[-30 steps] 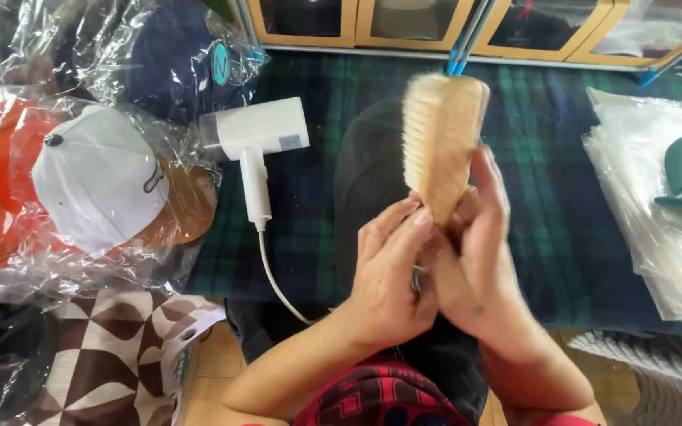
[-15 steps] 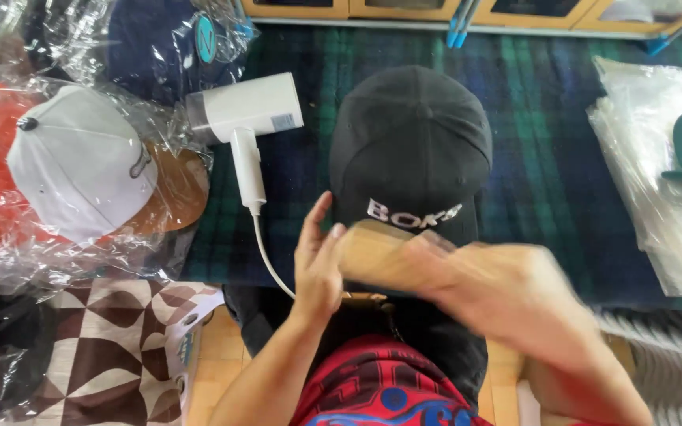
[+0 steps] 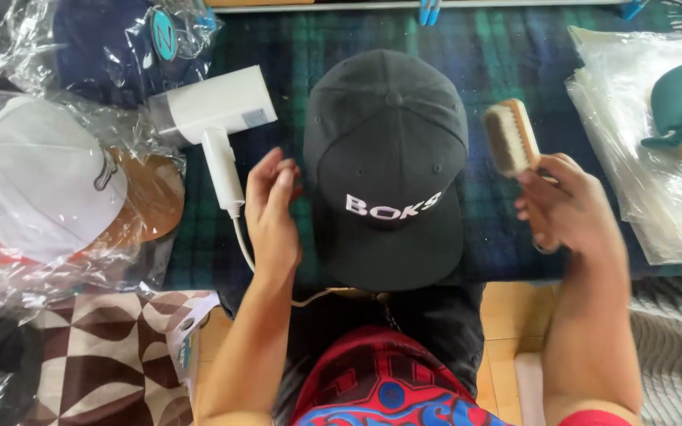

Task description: Cleaning and steaming a black baseball cap using a brush and a handheld steamer to remove lint and refresh the fabric.

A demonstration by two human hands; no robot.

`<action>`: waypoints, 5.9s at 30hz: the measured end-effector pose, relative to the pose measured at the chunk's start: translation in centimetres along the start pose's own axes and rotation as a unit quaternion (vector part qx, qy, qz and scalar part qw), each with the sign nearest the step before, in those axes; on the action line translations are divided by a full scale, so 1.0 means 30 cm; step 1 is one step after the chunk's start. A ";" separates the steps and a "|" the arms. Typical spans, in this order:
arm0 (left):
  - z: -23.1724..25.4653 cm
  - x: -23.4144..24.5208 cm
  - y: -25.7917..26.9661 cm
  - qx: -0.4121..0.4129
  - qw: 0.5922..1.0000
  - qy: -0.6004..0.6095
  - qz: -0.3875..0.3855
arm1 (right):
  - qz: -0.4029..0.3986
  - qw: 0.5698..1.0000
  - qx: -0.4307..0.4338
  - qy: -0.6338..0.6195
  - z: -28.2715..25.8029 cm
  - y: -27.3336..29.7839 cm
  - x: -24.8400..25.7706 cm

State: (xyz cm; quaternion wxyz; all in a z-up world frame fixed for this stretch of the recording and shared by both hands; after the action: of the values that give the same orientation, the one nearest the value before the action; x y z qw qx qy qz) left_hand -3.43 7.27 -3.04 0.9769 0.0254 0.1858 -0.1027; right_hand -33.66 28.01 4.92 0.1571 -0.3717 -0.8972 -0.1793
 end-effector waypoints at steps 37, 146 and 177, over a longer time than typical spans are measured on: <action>0.123 0.179 -0.279 -0.180 0.867 -0.462 0.054 | -0.044 0.957 0.284 -0.030 -0.158 -0.312 -0.251; 0.577 -0.820 -0.728 -0.110 0.582 -0.762 -0.261 | -0.046 0.910 0.410 0.035 -0.479 -0.432 -0.101; 0.750 -0.677 -0.417 -0.234 0.521 -0.786 -0.236 | -0.207 0.946 0.208 0.135 -0.556 -0.350 -0.200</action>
State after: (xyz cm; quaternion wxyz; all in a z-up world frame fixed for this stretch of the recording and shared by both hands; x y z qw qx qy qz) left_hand -16.49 -3.05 25.21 0.6371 -0.3394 -0.6411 -0.2604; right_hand -34.71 10.11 15.06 0.3102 -0.1088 -0.9421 -0.0657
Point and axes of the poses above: each hand's wrist, its own y-axis away from the middle knuckle, its own x-axis out of the back of the hand, z = x × y, the point moved 3 cm from there along -y, towards the middle knuckle, and after that the axes turned 8 degrees about x, right-handed, at the moved point
